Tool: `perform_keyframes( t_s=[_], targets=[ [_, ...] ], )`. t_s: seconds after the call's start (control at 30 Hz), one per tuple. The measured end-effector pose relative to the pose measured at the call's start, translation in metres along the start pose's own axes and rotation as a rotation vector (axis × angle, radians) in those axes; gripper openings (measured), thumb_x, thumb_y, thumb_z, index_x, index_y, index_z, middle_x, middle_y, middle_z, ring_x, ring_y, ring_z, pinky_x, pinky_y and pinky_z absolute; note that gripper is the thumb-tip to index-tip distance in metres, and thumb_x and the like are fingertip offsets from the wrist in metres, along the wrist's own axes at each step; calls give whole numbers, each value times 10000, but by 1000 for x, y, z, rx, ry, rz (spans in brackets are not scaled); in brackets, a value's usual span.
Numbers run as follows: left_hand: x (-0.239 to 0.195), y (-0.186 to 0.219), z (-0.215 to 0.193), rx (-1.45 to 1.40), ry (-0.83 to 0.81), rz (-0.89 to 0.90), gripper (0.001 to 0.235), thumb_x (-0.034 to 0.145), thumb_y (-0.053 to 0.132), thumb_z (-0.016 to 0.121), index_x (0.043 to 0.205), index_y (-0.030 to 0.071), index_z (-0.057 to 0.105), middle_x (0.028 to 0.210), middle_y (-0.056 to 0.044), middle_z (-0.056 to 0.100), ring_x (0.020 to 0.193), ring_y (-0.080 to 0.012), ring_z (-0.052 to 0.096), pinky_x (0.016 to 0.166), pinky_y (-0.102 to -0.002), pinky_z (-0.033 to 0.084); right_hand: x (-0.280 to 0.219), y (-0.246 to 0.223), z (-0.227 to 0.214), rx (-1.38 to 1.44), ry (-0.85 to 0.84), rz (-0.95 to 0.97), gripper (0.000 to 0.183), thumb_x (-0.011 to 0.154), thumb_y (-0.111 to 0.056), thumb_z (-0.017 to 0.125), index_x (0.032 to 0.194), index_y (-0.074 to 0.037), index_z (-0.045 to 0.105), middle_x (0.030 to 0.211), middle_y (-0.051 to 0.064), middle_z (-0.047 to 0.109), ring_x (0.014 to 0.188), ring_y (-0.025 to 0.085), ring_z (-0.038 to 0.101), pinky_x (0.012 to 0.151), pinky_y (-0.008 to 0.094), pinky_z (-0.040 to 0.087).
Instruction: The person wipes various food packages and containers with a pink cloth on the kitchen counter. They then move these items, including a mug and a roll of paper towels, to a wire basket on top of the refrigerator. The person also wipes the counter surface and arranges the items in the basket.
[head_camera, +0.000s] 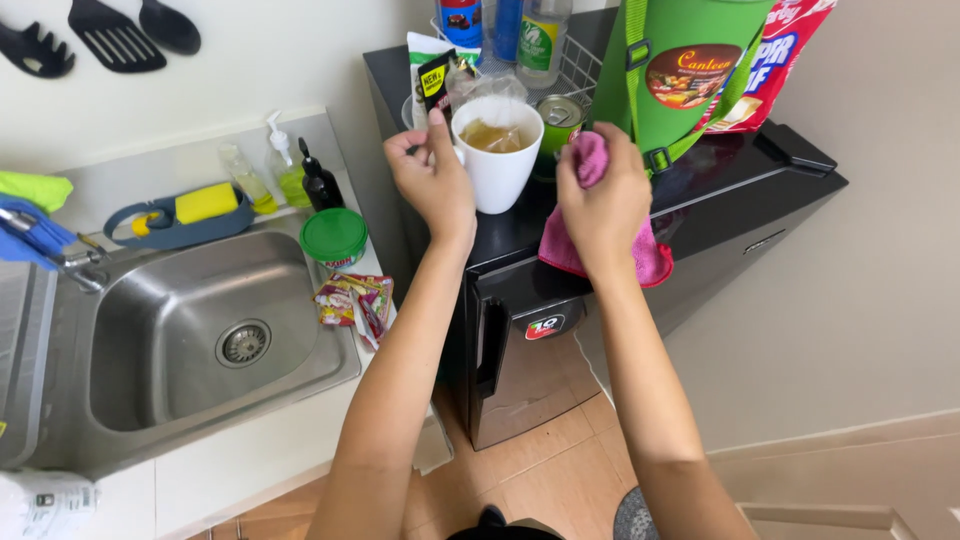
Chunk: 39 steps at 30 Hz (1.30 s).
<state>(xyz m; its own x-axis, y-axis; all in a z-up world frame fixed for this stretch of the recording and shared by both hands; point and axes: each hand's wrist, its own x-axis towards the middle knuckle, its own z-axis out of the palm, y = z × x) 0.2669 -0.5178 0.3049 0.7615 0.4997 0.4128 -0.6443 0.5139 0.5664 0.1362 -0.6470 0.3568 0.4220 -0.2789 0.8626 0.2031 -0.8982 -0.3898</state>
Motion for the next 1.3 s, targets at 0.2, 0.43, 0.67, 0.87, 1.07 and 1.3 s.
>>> perform_keyframes(
  t_s=[0.2, 0.43, 0.67, 0.87, 1.07, 1.3],
  targets=[
    [-8, 26, -14, 224, -127, -136, 282, 1026, 280, 648, 1071, 42, 503, 725, -17, 602, 628, -70, 548, 547, -248, 426, -26, -30, -29, 213, 140, -41, 202, 959, -55, 808, 1090, -4, 663, 1035, 159, 676, 935, 320, 689, 867, 386, 558],
    [1, 77, -48, 422, -485, 17, 304, 1077, 280, 590, 1233, 45, 479, 935, -37, 708, 883, -93, 700, 815, -254, 545, -56, -67, -54, 242, 191, -115, 184, 990, 6, 804, 1117, 4, 672, 1091, 137, 674, 985, 289, 688, 859, 346, 555],
    [29, 118, -152, 448, -460, -22, 303, 1104, 298, 530, 1157, 17, 629, 1036, -54, 724, 957, -117, 673, 901, -279, 541, -91, -128, -59, 358, 130, -173, 219, 930, 51, 790, 1115, 15, 677, 1093, 141, 679, 930, 268, 674, 861, 339, 559],
    [17, 143, -285, 535, -241, -209, 368, 1098, 346, 511, 1067, 15, 670, 952, -56, 720, 885, -121, 665, 840, -284, 540, -139, -194, -8, 547, -31, -246, 245, 859, 34, 807, 1064, 15, 674, 1020, 157, 689, 918, 301, 686, 835, 354, 569],
    [0, 196, -380, 557, -140, -254, 353, 1087, 323, 515, 1080, 2, 662, 992, -72, 727, 927, -161, 693, 868, -297, 552, -203, -271, 51, 702, -215, -283, 253, 833, 1, 810, 1045, 10, 673, 1002, 162, 700, 909, 309, 703, 839, 374, 574],
    [-7, 312, -463, 866, 7, -99, 227, 1053, 206, 618, 1101, -11, 665, 988, -104, 732, 920, -172, 669, 830, -303, 521, -303, -346, 125, 844, -637, -65, 216, 845, -91, 793, 1019, -6, 699, 952, 155, 693, 825, 317, 709, 754, 361, 558]
  ],
)
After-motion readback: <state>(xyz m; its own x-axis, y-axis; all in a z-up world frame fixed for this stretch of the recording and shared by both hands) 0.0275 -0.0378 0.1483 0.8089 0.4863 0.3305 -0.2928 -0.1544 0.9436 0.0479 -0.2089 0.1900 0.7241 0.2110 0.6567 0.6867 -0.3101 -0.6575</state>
